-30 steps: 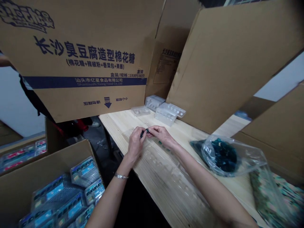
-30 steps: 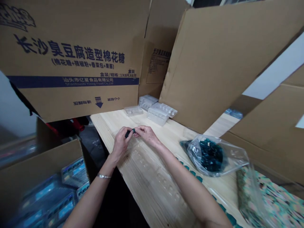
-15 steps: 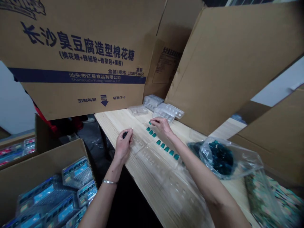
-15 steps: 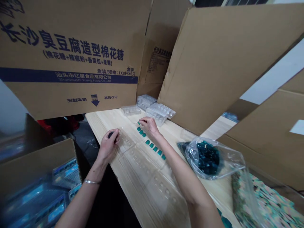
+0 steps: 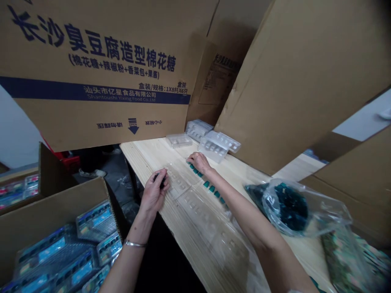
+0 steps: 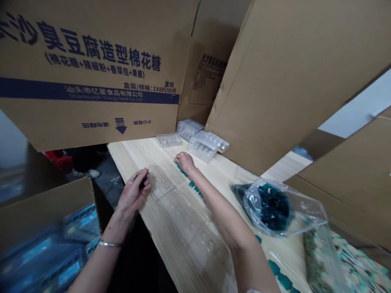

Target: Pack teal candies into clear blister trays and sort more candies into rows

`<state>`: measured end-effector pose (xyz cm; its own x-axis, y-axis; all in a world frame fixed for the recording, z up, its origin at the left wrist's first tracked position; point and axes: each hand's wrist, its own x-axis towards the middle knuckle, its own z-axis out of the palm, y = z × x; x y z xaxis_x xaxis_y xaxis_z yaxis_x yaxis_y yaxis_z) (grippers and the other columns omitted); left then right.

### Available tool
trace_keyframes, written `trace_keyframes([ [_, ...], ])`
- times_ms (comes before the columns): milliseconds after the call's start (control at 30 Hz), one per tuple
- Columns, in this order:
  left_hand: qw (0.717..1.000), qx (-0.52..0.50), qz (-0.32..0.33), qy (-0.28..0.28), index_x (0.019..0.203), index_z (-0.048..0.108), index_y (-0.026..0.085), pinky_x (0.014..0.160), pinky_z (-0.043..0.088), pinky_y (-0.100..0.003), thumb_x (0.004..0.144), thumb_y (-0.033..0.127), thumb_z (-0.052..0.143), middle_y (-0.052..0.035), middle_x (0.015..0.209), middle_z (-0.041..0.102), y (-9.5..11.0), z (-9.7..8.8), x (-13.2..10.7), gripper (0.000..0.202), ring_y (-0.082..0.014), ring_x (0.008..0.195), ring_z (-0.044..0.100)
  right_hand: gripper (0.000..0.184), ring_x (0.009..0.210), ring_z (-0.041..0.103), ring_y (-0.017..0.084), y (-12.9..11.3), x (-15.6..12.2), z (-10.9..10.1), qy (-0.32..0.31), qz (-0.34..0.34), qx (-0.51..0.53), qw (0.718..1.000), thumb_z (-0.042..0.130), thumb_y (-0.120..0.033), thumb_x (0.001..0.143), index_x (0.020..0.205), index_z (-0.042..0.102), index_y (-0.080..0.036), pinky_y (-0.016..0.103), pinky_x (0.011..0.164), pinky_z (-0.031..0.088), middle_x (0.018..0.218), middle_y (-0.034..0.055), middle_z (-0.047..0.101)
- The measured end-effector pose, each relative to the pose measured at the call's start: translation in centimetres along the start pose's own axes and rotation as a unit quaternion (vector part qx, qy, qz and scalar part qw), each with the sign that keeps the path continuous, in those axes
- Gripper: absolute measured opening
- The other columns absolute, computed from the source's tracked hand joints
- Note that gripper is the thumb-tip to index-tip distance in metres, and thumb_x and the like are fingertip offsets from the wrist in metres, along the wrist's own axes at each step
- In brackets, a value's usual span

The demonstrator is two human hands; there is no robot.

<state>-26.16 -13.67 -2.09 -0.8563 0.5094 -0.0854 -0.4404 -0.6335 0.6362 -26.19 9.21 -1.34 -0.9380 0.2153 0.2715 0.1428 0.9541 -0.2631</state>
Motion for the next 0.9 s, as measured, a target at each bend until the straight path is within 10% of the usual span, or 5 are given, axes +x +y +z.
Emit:
trace_keyframes([
  [367,0.977,-0.174,-0.118,0.030,0.081,0.061,0.012,0.062,0.051,-0.023,0.081,0.027,0.056,-0.0052,0.073,0.060,0.0,0.4,0.6,0.017,-0.0107,0.067,0.059,0.013,0.085,0.059,0.018,-1.3,-0.8,-0.3,0.010,0.002,0.023,1.000,0.060,-0.024,0.078,0.086,0.068,-0.016,0.027,0.077,0.042,0.091,0.0098,0.067],
  [700,0.965,-0.235,-0.111,0.025,0.078,0.059,0.013,0.079,0.050,-0.028,0.084,0.023,0.050,-0.0032,0.071,0.062,-0.5,1.9,0.7,0.015,-0.0117,0.072,0.062,0.012,0.072,0.057,0.014,-11.1,-7.1,-2.6,0.026,-0.088,0.249,0.964,0.063,-0.017,0.067,0.078,0.065,-0.017,0.026,0.070,0.045,0.081,0.0038,0.064],
  [900,0.957,-0.255,-0.134,0.018,0.079,0.059,0.013,0.082,0.049,-0.029,0.083,0.020,0.052,-0.0045,0.076,0.062,-0.3,2.0,0.8,0.011,-0.0155,0.087,0.063,0.014,0.057,0.055,0.010,-10.7,-7.3,-3.0,0.009,0.077,0.439,0.895,0.065,-0.022,0.064,0.077,0.063,-0.016,0.026,0.062,0.047,0.069,0.0002,0.063],
])
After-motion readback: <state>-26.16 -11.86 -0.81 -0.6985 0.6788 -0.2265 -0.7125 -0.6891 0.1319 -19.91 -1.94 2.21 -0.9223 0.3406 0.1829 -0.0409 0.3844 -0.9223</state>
